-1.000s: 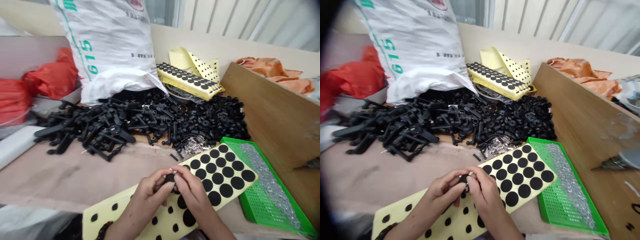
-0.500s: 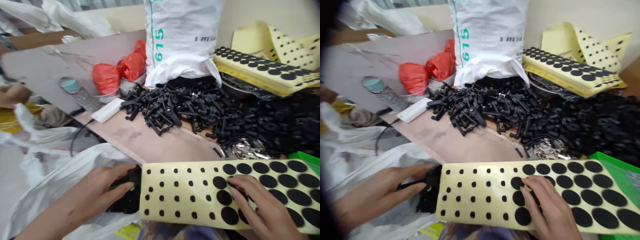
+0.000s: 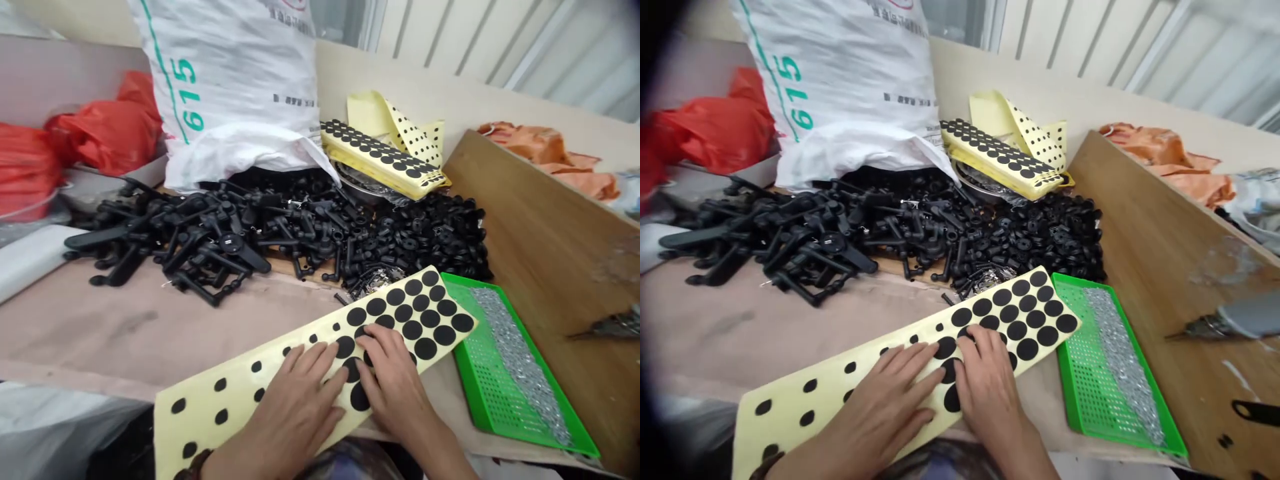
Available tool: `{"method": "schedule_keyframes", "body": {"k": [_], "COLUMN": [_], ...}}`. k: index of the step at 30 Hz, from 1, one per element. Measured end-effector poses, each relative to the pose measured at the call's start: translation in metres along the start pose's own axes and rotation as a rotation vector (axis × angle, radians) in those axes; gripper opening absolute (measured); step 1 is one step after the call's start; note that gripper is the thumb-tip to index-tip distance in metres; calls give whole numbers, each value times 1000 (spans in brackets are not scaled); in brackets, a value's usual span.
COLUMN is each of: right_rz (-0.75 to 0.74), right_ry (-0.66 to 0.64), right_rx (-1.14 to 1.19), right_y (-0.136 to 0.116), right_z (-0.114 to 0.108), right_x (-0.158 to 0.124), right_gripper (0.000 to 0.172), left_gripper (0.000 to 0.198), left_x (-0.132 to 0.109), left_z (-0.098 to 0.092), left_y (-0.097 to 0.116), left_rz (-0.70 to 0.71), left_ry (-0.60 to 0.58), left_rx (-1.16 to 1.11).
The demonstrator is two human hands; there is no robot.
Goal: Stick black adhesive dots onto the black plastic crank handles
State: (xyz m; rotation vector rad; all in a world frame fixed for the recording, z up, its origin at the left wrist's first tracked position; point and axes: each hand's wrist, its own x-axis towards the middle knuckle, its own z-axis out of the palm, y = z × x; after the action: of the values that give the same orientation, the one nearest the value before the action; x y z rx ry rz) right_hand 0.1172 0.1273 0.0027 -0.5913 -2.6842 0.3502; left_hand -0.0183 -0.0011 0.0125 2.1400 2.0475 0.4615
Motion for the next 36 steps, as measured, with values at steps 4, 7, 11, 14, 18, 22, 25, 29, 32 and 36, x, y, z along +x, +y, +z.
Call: {"method": "schedule_keyframes", "body": {"k": [4,7,11,14,18,22,25,29,32,36], "right_rz": [-1,-9,10,25,32,43,61,63,-2,-95], "right_ry": [-34,-28,-30,-11,-12,-22,-43,-78,-62,-120], "right_rx": [-13,-18,116,142,21,4,69,183,234,285], "right_y": [-1,-5,-9,-8,-6,-7,-11,-13,-7,12], "right_z": [4,6,0,-5,1,7,5,2,4,9], "right_x": [11,15,17,17,20,22,21,20,18,16], "right_gripper": [24,21,18,18,18,17,17,18,17,17], "left_gripper": [27,32,39,39,37,38,38,35,30,26], "left_x": [0,2,8,9,6,5,7,10,6,-8], "left_z": [5,8,9,12,16,18,19,19,14,-11], "left_y": [-7,-8,-8,-9,-12,-13,-12,-10,-16,-54], "left_rz": [13,-25,-66,-69,-69,-65,-70,-67,-14,-14], "left_ry": [30,35,19,28,41,47,40,56,153,342], "left_rx": [-2,14,47,57,61,71,87,86,5,29]}}
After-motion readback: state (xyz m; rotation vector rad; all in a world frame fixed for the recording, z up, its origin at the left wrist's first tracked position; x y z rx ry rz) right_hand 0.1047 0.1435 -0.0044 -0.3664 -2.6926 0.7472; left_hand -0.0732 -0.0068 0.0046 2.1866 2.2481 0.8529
